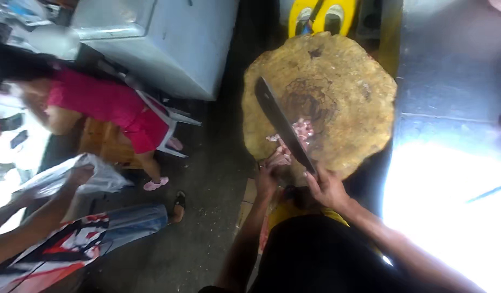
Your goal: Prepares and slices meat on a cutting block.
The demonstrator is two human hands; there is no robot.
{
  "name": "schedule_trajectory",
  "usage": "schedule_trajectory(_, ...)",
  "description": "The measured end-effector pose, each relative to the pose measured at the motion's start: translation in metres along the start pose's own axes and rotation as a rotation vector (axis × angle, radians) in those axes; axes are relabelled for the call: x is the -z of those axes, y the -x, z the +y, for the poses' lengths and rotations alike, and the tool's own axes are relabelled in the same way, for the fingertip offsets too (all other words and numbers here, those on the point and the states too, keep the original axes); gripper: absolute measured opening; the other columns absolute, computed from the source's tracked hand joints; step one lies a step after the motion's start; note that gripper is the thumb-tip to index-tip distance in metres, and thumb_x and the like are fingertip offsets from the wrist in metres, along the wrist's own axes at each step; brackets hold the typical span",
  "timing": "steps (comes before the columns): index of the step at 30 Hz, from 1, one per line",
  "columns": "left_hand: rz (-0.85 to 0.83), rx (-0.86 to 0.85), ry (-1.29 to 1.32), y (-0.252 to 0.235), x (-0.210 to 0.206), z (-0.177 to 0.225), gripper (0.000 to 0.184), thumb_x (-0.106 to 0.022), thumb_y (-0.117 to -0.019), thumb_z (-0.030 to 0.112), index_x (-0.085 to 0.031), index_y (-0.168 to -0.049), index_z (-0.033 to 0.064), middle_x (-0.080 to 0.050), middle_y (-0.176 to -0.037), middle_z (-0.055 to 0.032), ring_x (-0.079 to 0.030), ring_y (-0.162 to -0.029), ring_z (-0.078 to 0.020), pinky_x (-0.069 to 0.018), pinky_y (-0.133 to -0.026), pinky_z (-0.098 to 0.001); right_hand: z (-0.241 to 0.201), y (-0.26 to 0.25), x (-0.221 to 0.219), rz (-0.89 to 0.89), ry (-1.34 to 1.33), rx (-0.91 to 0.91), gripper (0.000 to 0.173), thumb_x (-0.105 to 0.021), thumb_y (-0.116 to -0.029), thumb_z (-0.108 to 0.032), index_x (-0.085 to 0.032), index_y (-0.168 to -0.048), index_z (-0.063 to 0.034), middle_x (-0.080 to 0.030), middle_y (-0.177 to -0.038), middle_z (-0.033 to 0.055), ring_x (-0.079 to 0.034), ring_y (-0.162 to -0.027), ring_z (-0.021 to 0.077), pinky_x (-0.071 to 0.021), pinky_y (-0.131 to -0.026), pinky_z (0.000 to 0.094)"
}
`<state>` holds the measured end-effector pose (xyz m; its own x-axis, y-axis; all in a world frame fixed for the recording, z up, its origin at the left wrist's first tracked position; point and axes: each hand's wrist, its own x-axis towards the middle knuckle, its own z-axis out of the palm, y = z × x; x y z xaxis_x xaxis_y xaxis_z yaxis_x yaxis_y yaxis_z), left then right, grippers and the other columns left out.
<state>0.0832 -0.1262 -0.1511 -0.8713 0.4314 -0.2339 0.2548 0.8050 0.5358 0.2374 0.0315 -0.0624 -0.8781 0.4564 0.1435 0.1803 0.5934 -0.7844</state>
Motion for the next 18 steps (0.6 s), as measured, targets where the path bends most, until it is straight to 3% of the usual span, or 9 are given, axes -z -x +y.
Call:
schedule_trajectory(1,-0.002,0.002,0.013,0.001,0.003,0.003,0.059,-0.077,-0.0883,0.024,-0.055,-0.139,0.0047,-0.057,-0.139,-0.0214,-0.061,-0.124,-0.0337,-0.0531,-0.104,-0.0489,0.007,0.007,-0.009,-0.083,0.065,-0.052,0.048,-0.047,-0.1066,-0.044,-0.065,-0.13,-0.0061,-0.066,-0.067,0.0076,-0.064,-0.056,0.0223,-0.0557,-0.053,0.0443)
schedule_trajectory(3,-0.056,0.078,0.039,-0.001,0.013,0.01,0.06,-0.074,-0.0881,0.019,-0.052,-0.143,0.0064,-0.057,-0.142,-0.0194,-0.061,-0.125,-0.031,-0.0521,-0.106,-0.0475,0.022,0.009,-0.028,-0.432,0.233,-0.282,0.056,-0.04,-0.1061,-0.054,-0.058,-0.141,-0.0146,-0.073,-0.085,0.0147,-0.073,-0.078,0.0351,-0.0585,-0.071,0.0571)
schedule_trajectory(5,-0.073,0.124,0.101,-0.008,0.016,0.013,0.062,-0.074,-0.0874,0.018,-0.051,-0.145,0.0085,-0.059,-0.141,-0.0173,-0.062,-0.124,-0.0292,-0.0526,-0.105,-0.047,0.042,0.007,-0.039,-0.562,0.249,-0.402,0.055,-0.041,-0.1044,-0.059,-0.058,-0.14,-0.0197,-0.073,-0.092,0.016,-0.073,-0.086,0.0382,-0.057,-0.077,0.0623)
schedule_trajectory(8,-0.024,0.096,0.26,-0.02,0.022,0.029,0.057,-0.079,-0.0857,0.024,-0.056,-0.136,0.0081,-0.068,-0.125,-0.0136,-0.068,-0.114,-0.0245,-0.0563,-0.099,-0.0455,0.064,0.004,-0.028,-0.428,0.136,-0.467,0.047,-0.051,-0.1028,-0.057,-0.067,-0.125,-0.0193,-0.07,-0.083,0.0146,-0.07,-0.078,0.036,-0.0547,-0.07,0.0641)
schedule_trajectory(10,-0.003,0.054,0.312,-0.025,0.029,0.043,0.054,-0.078,-0.0858,0.023,-0.057,-0.133,0.0079,-0.068,-0.124,-0.0128,-0.068,-0.113,-0.0228,-0.0564,-0.1,-0.0435,0.074,-0.001,-0.019,-0.343,0.087,-0.486,0.044,-0.052,-0.1031,-0.055,-0.068,-0.122,-0.0185,-0.069,-0.079,0.0145,-0.068,-0.073,0.0357,-0.0535,-0.066,0.0643)
schedule_trajectory(13,-0.071,0.051,0.207,-0.025,0.036,0.042,0.055,-0.074,-0.0892,0.02,-0.056,-0.14,0.011,-0.066,-0.132,-0.014,-0.064,-0.122,-0.026,-0.0526,-0.105,-0.0459,0.053,-0.013,0.003,-0.319,0.069,-0.436,0.049,-0.049,-0.1036,-0.057,-0.065,-0.131,-0.0204,-0.07,-0.082,0.0139,-0.069,-0.071,0.0332,-0.0547,-0.066,0.0621)
schedule_trajectory(15,-0.111,0.046,0.104,-0.022,0.027,0.03,0.06,-0.075,-0.09,0.03,-0.055,-0.144,0.0132,-0.063,-0.137,-0.0152,-0.062,-0.126,-0.0295,-0.051,-0.107,-0.0497,0.021,-0.023,0.023,-0.279,0.052,-0.339,0.052,-0.046,-0.1049,-0.055,-0.063,-0.138,-0.0183,-0.07,-0.082,0.0125,-0.068,-0.069,0.0299,-0.0556,-0.066,0.0573)
schedule_trajectory(18,-0.061,-0.004,0.111,-0.015,0.013,0.015,0.058,-0.075,-0.0913,0.033,-0.056,-0.142,0.0113,-0.062,-0.138,-0.0165,-0.062,-0.126,-0.0303,-0.0508,-0.108,-0.0499,-0.011,-0.028,0.033,-0.036,-0.06,-0.044,0.049,-0.048,-0.1065,-0.045,-0.065,-0.133,-0.0074,-0.067,-0.071,0.0063,-0.063,-0.058,0.0166,-0.0555,-0.057,0.0415)
